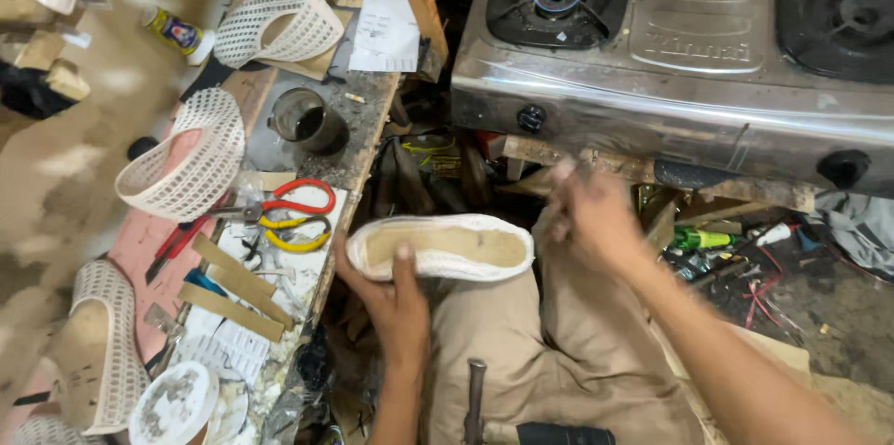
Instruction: The person sits on the floor holding a white mesh shoe upper over a shoe last, hammering and pressing its edges with a small hammer. They periodically hold the shoe over a gas stove burner to heat it, then resume hammering and shaping the upper around the last.
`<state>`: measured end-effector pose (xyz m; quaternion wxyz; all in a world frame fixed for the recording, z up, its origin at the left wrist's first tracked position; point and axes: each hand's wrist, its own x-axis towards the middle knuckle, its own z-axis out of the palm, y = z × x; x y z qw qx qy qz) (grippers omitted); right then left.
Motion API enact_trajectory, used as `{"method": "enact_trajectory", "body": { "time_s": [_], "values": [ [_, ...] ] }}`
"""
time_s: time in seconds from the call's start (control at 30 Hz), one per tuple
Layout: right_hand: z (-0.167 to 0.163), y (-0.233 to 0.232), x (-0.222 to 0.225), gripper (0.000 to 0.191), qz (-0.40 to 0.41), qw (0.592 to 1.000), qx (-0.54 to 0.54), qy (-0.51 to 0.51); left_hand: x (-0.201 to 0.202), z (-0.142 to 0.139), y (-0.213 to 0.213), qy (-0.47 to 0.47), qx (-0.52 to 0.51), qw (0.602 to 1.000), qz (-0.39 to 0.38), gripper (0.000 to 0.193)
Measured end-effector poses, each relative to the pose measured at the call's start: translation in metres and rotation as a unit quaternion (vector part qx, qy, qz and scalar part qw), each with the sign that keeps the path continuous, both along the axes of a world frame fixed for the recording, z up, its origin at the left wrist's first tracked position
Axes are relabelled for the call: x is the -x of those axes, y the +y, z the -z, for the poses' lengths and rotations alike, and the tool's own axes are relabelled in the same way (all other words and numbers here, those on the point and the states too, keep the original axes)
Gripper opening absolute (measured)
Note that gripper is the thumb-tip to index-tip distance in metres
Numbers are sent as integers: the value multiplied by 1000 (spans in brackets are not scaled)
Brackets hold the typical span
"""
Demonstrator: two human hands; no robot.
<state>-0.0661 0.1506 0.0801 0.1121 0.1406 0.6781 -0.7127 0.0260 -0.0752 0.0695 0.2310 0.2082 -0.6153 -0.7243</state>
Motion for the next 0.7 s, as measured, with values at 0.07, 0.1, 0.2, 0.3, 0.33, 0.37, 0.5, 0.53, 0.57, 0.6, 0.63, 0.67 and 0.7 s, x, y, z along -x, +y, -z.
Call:
{"method": "enact_trajectory", "body": {
  "time_s": [0.07, 0.1, 0.2, 0.3, 0.33, 0.37, 0.5, 0.53, 0.57, 0.6, 0.63, 0.67, 0.7],
  "values": [
    [-3, 35, 58, 34, 3, 999, 40, -2, -25, 7, -6, -100, -82, 992, -10, 70],
    [-2, 50, 82, 32, 6, 997, 70, -16, -42, 10, -8, -177, -136, 974, -36, 67],
    [-4, 76, 129, 30, 6, 978, 195, -71, -74, 16, -14, -337, -61, 939, -8, 53],
    [-5, 75, 126, 32, -24, 989, 121, -78, -96, 21, -14, -202, 104, 968, 110, 48],
    [-12, 67, 113, 33, -81, 990, 84, -74, -99, 22, -15, -205, 90, 966, 128, 50],
    [-20, 57, 96, 34, -137, 987, 47, -69, -101, 23, -16, -208, 75, 964, 145, 53],
    [-55, 7, 17, 33, -503, 846, -133, -120, -87, 23, -20, -208, 225, 926, 219, 56],
    [-59, -3, 1, 33, -590, 775, -178, -139, -81, 21, -19, -185, 275, 916, 225, 57],
    [-61, -13, -12, 31, -630, 733, -229, -119, -72, 20, -18, -160, 323, 903, 232, 59],
    [-62, -21, -22, 32, -663, 688, -280, -96, -63, 18, -16, -129, 372, 887, 240, 60],
    [-60, -26, -29, 27, -648, 699, -299, -38, -55, 16, -14, -128, 344, 899, 241, 58],
    [-58, -29, -35, 23, -632, 707, -317, 19, -50, 13, -11, -128, 315, 909, 242, 55],
    [-55, -31, -40, 22, -613, 711, -334, 77, -46, 12, -7, -128, 285, 918, 243, 53]
  ]
}}
